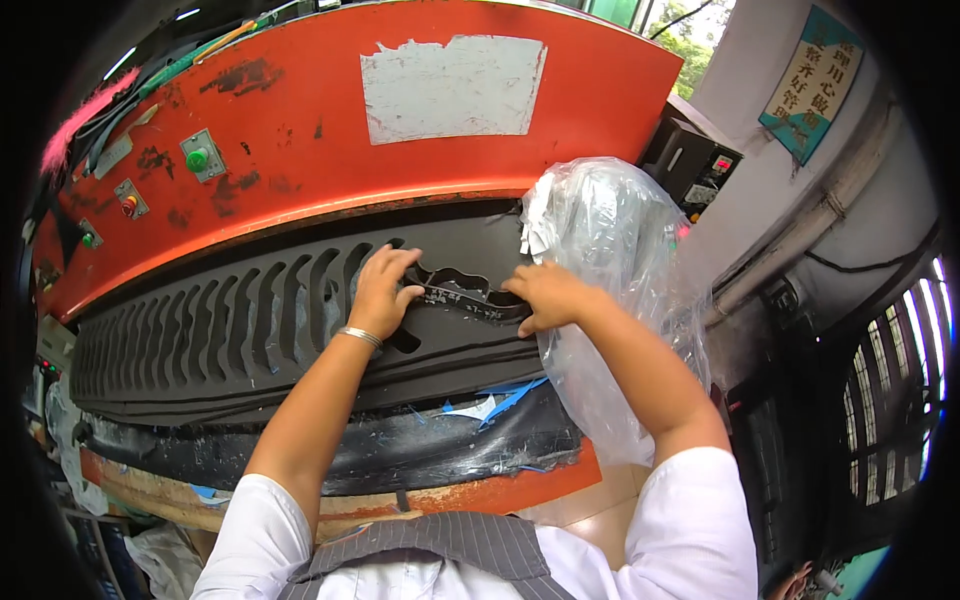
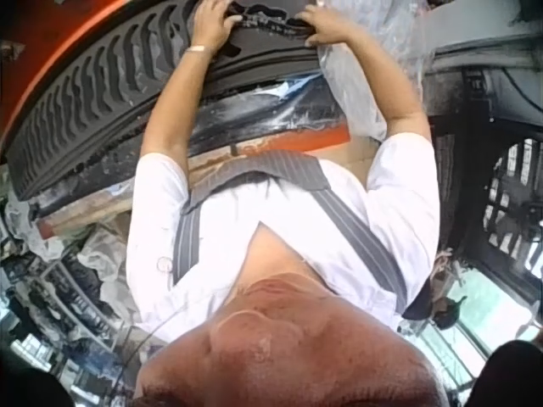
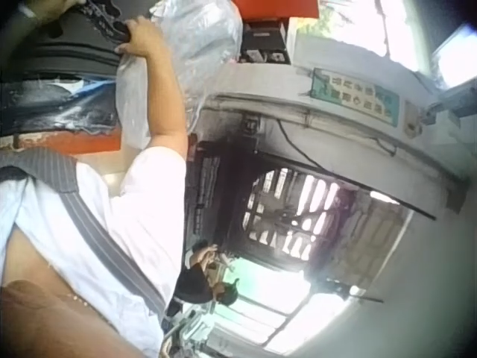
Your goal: Cutting foam shapes using a manual die-cutting machine.
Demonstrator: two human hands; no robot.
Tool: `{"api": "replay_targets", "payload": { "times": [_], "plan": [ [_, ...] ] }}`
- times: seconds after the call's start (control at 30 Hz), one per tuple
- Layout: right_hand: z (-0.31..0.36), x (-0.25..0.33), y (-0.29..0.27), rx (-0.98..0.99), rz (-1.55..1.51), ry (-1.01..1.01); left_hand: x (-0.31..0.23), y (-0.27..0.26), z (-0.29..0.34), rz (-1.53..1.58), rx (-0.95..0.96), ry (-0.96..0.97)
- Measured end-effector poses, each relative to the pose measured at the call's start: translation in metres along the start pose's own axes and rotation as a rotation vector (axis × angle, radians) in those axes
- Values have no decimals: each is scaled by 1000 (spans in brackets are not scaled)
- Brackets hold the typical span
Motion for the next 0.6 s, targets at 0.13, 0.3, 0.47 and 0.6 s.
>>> {"api": "replay_targets", "payload": {
  "times": [0.13, 0.3, 0.47, 0.6],
  "plan": [
    [9, 14, 9, -194, -198, 183, -18, 1, 46, -218, 37, -216],
    [-25, 74, 38, -650, -353, 247, -45, 4, 79, -333, 71, -140],
    [-47, 89, 46, -838, -403, 252, -38, 5, 77, -343, 126, -154],
    [-49, 82, 51, -947, -445, 71, -31, 6, 71, -320, 187, -181]
  ]
}}
Point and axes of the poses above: each hand's wrist, its own z-axis away from the middle knuckle, its own y-axis out of the palm, x = y × z, the point moved 4 cm from there along -z, towards the middle knuckle, and after that the axes turned 10 degrees about -z, right-handed, at the moved point
